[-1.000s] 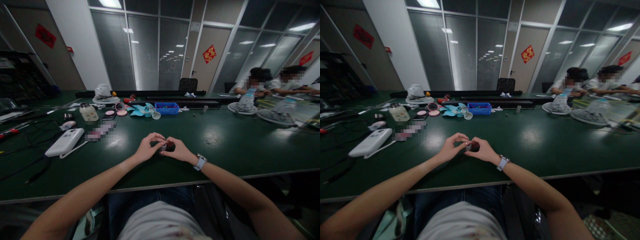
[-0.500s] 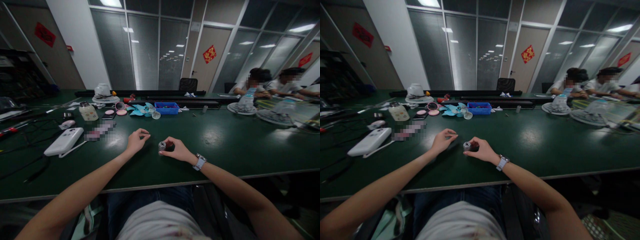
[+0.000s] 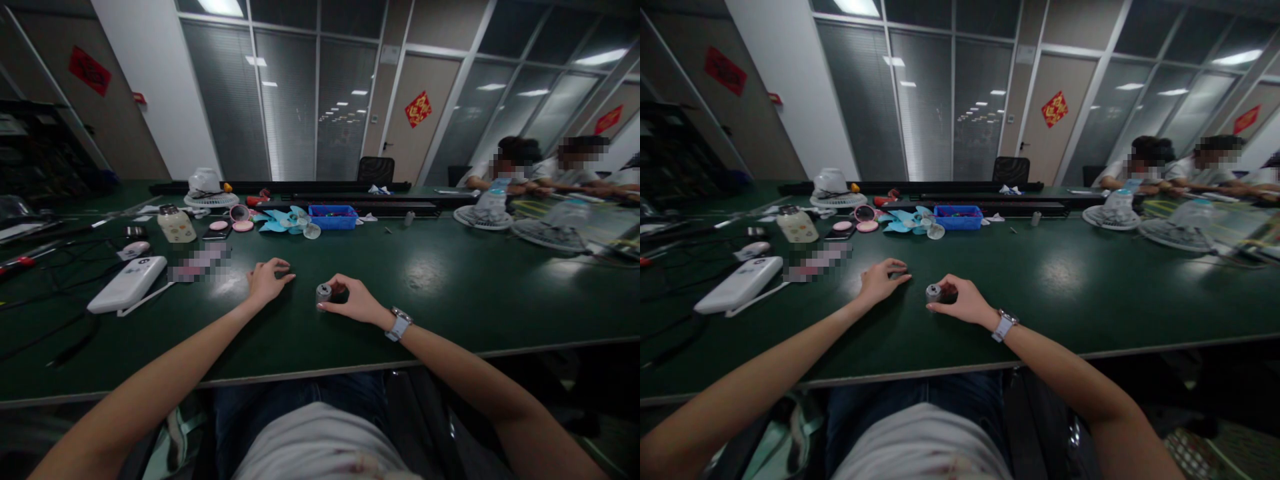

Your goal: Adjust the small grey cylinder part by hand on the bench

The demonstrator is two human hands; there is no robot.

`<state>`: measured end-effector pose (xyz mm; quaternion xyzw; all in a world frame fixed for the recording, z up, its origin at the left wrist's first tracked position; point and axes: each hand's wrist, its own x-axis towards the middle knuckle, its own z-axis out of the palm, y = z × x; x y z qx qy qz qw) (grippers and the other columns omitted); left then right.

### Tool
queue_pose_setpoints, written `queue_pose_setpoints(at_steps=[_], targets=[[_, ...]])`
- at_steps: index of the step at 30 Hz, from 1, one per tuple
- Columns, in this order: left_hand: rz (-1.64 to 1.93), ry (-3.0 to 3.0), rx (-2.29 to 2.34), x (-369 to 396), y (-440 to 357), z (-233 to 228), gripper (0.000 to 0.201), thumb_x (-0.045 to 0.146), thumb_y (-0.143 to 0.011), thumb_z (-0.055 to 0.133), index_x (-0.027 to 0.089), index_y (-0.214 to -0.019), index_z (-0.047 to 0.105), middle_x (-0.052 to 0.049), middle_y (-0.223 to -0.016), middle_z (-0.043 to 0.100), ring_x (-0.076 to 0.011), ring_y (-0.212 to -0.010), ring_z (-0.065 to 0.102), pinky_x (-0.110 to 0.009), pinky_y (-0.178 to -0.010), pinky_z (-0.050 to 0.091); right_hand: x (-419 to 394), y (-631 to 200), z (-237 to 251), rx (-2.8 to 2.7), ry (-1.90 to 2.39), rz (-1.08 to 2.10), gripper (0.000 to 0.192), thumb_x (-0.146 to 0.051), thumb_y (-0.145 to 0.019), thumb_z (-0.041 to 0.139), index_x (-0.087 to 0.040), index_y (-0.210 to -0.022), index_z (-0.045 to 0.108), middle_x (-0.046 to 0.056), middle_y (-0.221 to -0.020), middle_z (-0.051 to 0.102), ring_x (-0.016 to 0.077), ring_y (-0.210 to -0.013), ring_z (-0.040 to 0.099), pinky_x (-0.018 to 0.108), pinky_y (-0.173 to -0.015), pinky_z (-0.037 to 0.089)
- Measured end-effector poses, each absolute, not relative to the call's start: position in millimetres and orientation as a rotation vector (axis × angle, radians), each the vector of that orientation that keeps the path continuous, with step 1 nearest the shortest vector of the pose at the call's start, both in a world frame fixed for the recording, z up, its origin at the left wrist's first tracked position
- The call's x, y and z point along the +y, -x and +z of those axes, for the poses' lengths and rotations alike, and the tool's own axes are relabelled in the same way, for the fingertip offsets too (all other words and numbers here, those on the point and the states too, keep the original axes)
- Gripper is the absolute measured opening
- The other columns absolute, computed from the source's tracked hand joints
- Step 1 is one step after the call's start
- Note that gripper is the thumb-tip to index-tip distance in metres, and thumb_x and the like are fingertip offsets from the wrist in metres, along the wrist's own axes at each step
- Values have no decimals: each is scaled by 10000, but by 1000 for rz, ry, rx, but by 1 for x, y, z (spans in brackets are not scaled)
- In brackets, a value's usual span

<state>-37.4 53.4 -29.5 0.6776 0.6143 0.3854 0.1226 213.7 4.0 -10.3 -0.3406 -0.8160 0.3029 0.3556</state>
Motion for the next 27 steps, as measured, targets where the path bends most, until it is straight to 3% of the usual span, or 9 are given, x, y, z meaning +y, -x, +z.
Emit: queue_pose_setpoints(at_steps=[3,9,13,16,19,27], targets=[[1117,-2010,1784,50,36,-30,266,324,-689,805,263,-915,677,-78,-966,781,-406,-1128,545,-596,-958,292,4,-214,-11,-2108,880,782,347,-374,-722,788,-175,-961,633,47,-947,715,181,-845,668,322,-787,528],[1195,-2021,1764,47,34,-25,188,194,-730,757,244,-890,672,-63,-816,788,-393,-1101,584,-622,-985,272,6,-213,-15,-2095,885,776,366,-389,-709,795,-168,-949,628,41,-917,713,178,-820,668,318,-772,530],[1325,-2042,1594,40,27,-15,118,261,-795,715,223,-889,655,-58,-870,775,-302,-950,690,-479,-937,431,6,-213,-14,-2092,883,773,352,-384,-711,793,-175,-943,629,38,-912,713,179,-815,667,321,-767,532],[1411,-2066,1398,27,13,-8,173,320,-823,697,209,-933,622,-52,-956,754,-249,-939,714,-380,-903,493,6,-213,-15,-2091,872,775,350,-374,-708,796,-177,-946,630,37,-913,713,179,-816,668,322,-769,533],[1427,-2085,1232,11,-3,-6,268,321,-808,726,202,-997,579,-36,-927,745,-227,-904,731,-354,-911,502,7,-213,-17,-2085,861,777,355,-375,-706,796,-176,-947,628,32,-902,709,179,-814,667,317,-766,531],[1371,-2142,1101,3,-14,-14,228,275,-821,724,201,-994,596,-44,-959,729,-230,-919,724,-365,-909,493,8,-213,-18,-2087,844,785,340,-385,-714,791,-182,-925,616,10,-848,691,167,-779,655,299,-726,526]])
